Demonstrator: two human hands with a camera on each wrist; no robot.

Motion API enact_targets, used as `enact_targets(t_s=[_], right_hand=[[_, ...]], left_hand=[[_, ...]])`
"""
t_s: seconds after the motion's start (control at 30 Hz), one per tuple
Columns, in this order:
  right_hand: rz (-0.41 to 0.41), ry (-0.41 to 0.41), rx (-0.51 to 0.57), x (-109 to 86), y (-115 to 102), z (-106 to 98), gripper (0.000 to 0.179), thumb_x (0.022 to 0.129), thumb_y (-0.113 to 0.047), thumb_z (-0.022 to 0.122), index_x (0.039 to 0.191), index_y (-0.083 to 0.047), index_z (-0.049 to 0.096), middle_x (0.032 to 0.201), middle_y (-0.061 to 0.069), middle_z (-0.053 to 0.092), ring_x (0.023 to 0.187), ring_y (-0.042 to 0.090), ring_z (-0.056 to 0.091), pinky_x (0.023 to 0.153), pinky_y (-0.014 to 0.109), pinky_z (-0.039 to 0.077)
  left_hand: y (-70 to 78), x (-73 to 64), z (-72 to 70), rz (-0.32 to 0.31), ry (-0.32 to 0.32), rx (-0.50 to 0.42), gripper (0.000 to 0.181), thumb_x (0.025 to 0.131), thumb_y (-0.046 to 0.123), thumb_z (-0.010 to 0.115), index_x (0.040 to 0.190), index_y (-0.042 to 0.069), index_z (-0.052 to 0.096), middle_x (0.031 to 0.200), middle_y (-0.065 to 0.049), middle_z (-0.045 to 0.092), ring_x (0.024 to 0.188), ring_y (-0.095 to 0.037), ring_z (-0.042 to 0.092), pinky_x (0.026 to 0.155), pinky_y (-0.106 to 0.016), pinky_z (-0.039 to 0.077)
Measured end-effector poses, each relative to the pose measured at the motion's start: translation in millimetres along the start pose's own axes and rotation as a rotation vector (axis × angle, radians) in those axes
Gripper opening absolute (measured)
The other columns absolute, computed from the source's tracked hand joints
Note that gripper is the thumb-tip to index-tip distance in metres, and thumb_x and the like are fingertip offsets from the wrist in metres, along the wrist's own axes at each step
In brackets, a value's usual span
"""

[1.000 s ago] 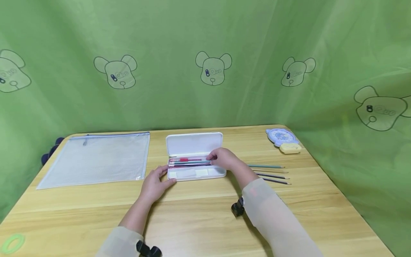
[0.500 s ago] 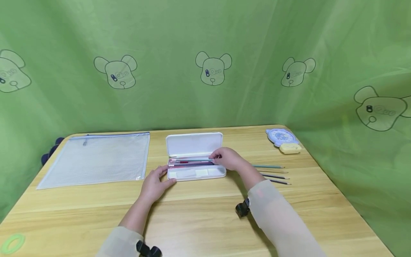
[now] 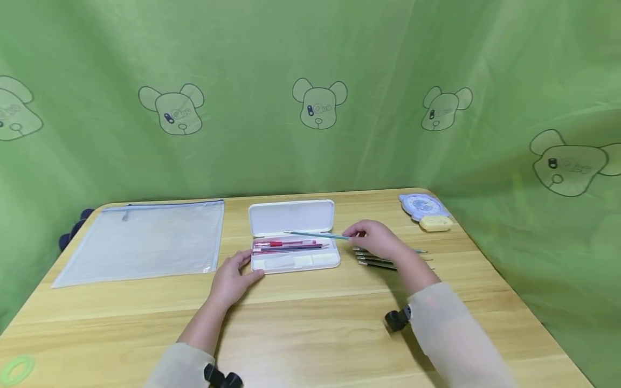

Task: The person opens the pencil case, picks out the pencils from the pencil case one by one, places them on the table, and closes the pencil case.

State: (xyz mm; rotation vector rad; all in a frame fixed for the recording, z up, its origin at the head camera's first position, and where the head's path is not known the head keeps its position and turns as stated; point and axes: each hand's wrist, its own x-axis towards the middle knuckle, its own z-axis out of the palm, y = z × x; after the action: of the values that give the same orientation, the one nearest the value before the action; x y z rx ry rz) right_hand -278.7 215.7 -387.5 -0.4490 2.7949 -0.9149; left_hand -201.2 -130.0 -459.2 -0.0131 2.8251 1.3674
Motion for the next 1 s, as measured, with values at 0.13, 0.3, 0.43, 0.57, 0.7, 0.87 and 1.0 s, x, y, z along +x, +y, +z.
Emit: enact_targets(t_s=[0.13, 0.3, 0.43, 0.57, 0.7, 0.87, 1.0], right_hand=[[0.030, 0.024, -0.005, -16.8, 16, -12, 0.021, 0.094, -0.015, 0.063, 0.112, -0.007, 0.072, 0.098, 0.007, 0.068, 0.087, 0.018, 0.055, 0.074, 0.028, 0.046], [0.029, 0.061, -0.019, -40.0, 40, -23, 0.022, 0.094, -0.015, 0.063, 0.112, -0.006, 0.071, 0.098, 0.007, 0.068, 0.089, 0.018, 0.056, 0.077, 0.029, 0.047], [0.033, 0.077, -0.043, -59.2, 57, -32, 0.022, 0.094, -0.015, 0.063, 0.112, -0.005, 0.071, 0.102, 0.008, 0.069, 0.094, 0.018, 0.059, 0.080, 0.032, 0.049], [0.037, 0.086, -0.074, -77.6, 72, -38, 0.022, 0.094, -0.014, 0.063, 0.112, -0.005, 0.072, 0.104, 0.010, 0.070, 0.095, 0.019, 0.060, 0.082, 0.034, 0.051], [0.048, 0.091, -0.086, -93.6, 85, -41, 0.022, 0.093, -0.013, 0.064, 0.112, -0.005, 0.072, 0.100, 0.008, 0.069, 0.090, 0.015, 0.058, 0.076, 0.029, 0.050], [0.067, 0.089, -0.091, -109.9, 96, -43, 0.020, 0.092, -0.012, 0.065, 0.109, -0.004, 0.072, 0.098, 0.006, 0.069, 0.086, 0.011, 0.056, 0.070, 0.023, 0.048], [0.107, 0.062, -0.081, -119.0, 102, -44, 0.021, 0.092, -0.014, 0.066, 0.109, -0.003, 0.072, 0.099, 0.009, 0.069, 0.088, 0.014, 0.058, 0.071, 0.025, 0.049]], left_hand=[[0.0, -0.4, -0.2, 0.002, 0.000, 0.002, 0.066, 0.087, 0.031, 0.073, 0.143, 0.006, 0.049, 0.145, -0.014, 0.052, 0.146, -0.041, 0.028, 0.122, -0.058, 0.018], [-1.5, 0.0, 0.5, -0.001, 0.002, 0.000, 0.066, 0.087, 0.031, 0.073, 0.143, 0.007, 0.049, 0.146, -0.014, 0.051, 0.146, -0.041, 0.028, 0.122, -0.058, 0.018], [-1.7, 0.1, 1.1, -0.002, 0.004, -0.002, 0.066, 0.087, 0.032, 0.073, 0.143, 0.007, 0.049, 0.146, -0.014, 0.051, 0.146, -0.041, 0.028, 0.122, -0.058, 0.017], [-0.9, -0.2, 1.1, -0.002, 0.003, -0.006, 0.066, 0.087, 0.032, 0.073, 0.143, 0.007, 0.049, 0.146, -0.014, 0.051, 0.146, -0.041, 0.028, 0.122, -0.058, 0.018], [0.0, -0.7, 0.3, -0.002, -0.002, -0.001, 0.066, 0.087, 0.031, 0.073, 0.143, 0.007, 0.049, 0.146, -0.014, 0.051, 0.147, -0.041, 0.028, 0.122, -0.058, 0.018], [0.6, -1.1, -0.5, -0.001, -0.005, 0.008, 0.066, 0.087, 0.031, 0.073, 0.143, 0.006, 0.048, 0.146, -0.014, 0.051, 0.147, -0.040, 0.028, 0.122, -0.058, 0.018], [1.2, -0.8, -0.5, -0.004, -0.006, 0.014, 0.066, 0.087, 0.031, 0.073, 0.143, 0.007, 0.049, 0.145, -0.014, 0.051, 0.147, -0.040, 0.028, 0.122, -0.058, 0.019]])
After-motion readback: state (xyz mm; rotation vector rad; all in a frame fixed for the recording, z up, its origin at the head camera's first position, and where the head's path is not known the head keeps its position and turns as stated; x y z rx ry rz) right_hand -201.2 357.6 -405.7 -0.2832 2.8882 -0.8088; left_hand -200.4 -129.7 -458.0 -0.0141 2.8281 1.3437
